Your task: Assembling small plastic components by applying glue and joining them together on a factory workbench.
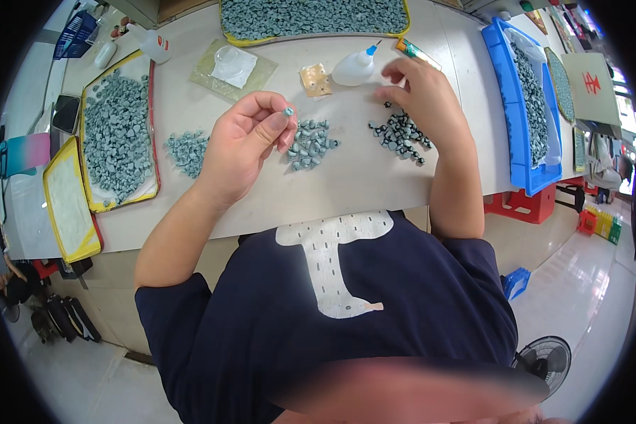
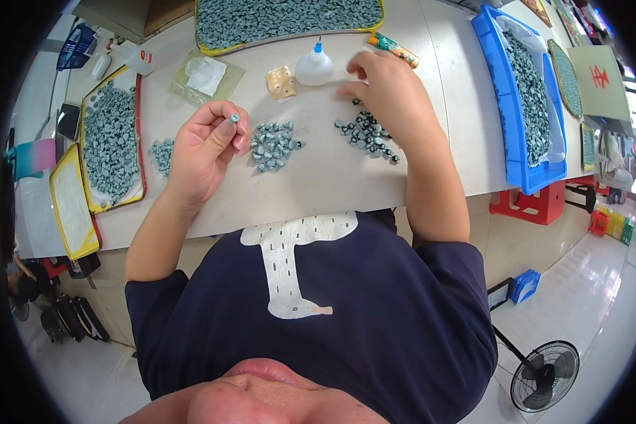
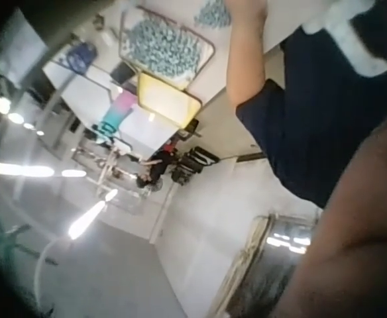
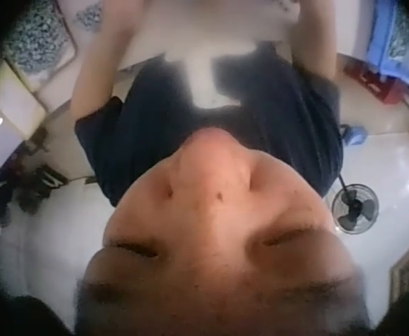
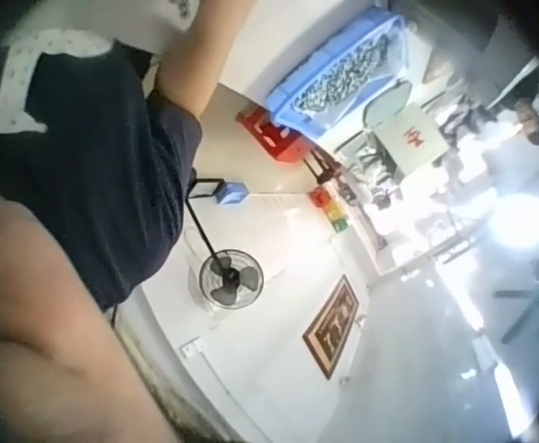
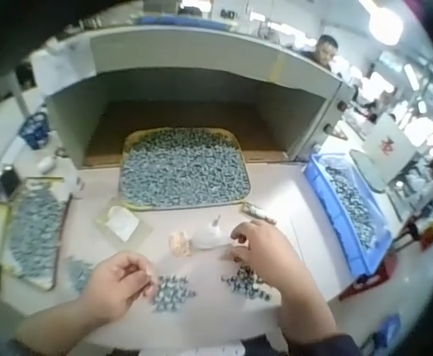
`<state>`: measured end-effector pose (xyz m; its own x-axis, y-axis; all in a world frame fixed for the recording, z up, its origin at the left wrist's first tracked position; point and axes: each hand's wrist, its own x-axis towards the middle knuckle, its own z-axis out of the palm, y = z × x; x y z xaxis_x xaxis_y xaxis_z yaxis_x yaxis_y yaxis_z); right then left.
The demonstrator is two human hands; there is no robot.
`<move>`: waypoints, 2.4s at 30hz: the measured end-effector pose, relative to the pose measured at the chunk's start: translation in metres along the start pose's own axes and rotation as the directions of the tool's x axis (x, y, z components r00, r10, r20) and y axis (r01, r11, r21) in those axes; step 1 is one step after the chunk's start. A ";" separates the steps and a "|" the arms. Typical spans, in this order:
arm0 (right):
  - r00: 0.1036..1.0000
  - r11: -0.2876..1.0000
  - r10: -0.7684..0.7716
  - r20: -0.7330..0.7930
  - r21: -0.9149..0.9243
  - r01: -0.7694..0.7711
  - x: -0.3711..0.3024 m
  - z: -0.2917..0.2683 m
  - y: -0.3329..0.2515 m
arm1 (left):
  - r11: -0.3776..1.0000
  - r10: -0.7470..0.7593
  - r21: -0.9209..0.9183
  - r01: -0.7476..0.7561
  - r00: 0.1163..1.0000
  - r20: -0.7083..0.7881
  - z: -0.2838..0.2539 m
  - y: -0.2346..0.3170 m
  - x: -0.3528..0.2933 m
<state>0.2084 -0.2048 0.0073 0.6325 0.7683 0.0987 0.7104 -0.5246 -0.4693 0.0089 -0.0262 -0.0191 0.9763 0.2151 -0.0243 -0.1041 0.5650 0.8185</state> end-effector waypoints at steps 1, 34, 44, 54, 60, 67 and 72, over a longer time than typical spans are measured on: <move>0.995 0.994 0.067 0.068 -0.094 -0.061 -0.002 -0.002 0.001 | 1.000 -0.002 0.008 0.002 1.000 -0.001 0.000 0.000 0.000; 0.965 0.606 -0.260 -0.015 0.776 0.176 -0.025 0.031 -0.061 | 0.996 0.090 -0.027 -0.088 0.993 0.076 0.001 -0.003 -0.001; 0.825 0.739 -0.365 -0.432 0.405 0.539 -0.027 0.033 -0.068 | 0.930 0.282 0.224 -0.293 0.956 0.077 0.007 -0.006 -0.007; 0.643 0.703 -0.479 -0.598 0.178 0.689 -0.028 0.039 -0.075 | 0.803 0.425 0.404 -0.438 0.896 0.126 0.008 -0.007 -0.008; 0.583 0.671 -0.521 -0.623 0.124 0.731 -0.026 0.042 -0.073 | 0.728 0.463 0.519 -0.447 0.880 0.107 0.012 -0.005 -0.010; 0.588 0.681 -0.515 -0.623 0.120 0.723 -0.027 0.043 -0.075 | 0.637 0.542 0.606 -0.477 0.836 0.087 0.017 -0.001 -0.011; 0.603 0.664 -0.510 -0.614 0.165 0.730 -0.024 0.046 -0.072 | 0.359 0.584 0.779 -0.515 0.775 0.243 0.014 0.005 -0.009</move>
<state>0.1272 -0.1686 -0.0017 0.2081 0.5055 0.8373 0.8821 0.2729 -0.3839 0.0024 -0.0361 -0.0070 0.7415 0.3029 0.5987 -0.3921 -0.5284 0.7530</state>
